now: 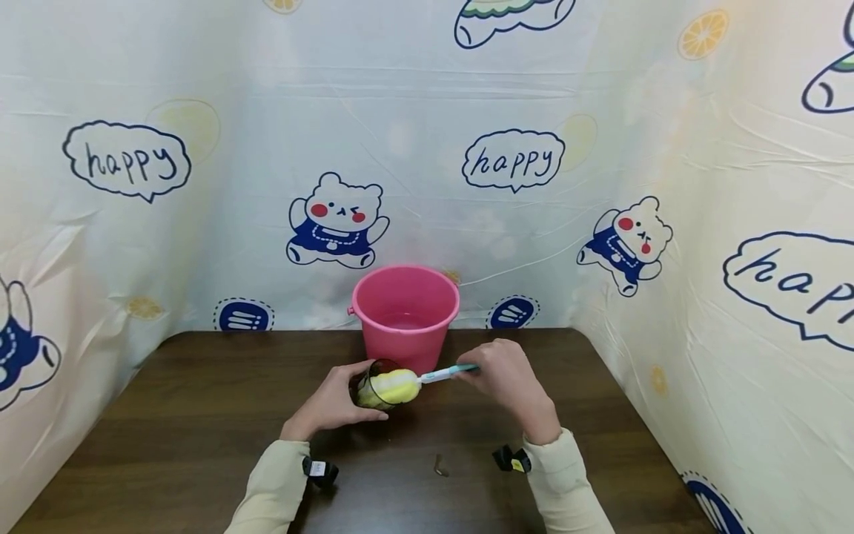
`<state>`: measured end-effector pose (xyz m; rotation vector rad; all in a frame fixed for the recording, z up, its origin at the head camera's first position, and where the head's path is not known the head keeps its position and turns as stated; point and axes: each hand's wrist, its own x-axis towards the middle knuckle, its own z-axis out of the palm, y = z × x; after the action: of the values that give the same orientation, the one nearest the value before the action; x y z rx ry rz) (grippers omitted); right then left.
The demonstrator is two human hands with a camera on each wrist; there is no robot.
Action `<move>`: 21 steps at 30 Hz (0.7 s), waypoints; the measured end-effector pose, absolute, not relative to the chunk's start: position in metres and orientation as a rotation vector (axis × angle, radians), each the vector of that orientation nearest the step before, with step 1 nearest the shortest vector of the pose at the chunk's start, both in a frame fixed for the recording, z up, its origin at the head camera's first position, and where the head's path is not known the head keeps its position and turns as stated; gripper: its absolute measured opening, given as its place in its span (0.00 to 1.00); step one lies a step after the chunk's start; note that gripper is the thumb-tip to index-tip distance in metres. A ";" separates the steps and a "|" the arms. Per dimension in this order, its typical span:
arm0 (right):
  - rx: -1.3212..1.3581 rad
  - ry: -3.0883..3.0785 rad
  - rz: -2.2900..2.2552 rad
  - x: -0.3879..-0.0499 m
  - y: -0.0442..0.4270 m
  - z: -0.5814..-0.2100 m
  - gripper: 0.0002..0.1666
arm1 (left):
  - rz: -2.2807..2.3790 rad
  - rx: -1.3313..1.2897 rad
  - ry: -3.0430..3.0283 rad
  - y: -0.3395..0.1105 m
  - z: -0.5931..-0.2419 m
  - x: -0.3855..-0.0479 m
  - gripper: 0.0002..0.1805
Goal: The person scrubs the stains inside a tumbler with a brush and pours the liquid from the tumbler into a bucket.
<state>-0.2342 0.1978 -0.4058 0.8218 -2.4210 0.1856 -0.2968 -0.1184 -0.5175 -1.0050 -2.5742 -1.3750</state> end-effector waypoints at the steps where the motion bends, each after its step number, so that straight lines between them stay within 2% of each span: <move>1: 0.851 -2.407 0.183 -0.234 0.199 -0.406 0.10 | -1.375 -1.008 -2.575 -0.118 -0.517 -0.297 0.46; 21: 0.764 -2.411 0.187 -0.230 0.203 -0.402 0.13 | -1.344 -1.029 -2.598 -0.116 -0.522 -0.295 0.46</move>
<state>-0.2295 0.2031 -0.4024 0.7636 -2.4109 0.1873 -0.2945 -0.1160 -0.5224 -1.0294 -2.5984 -1.3444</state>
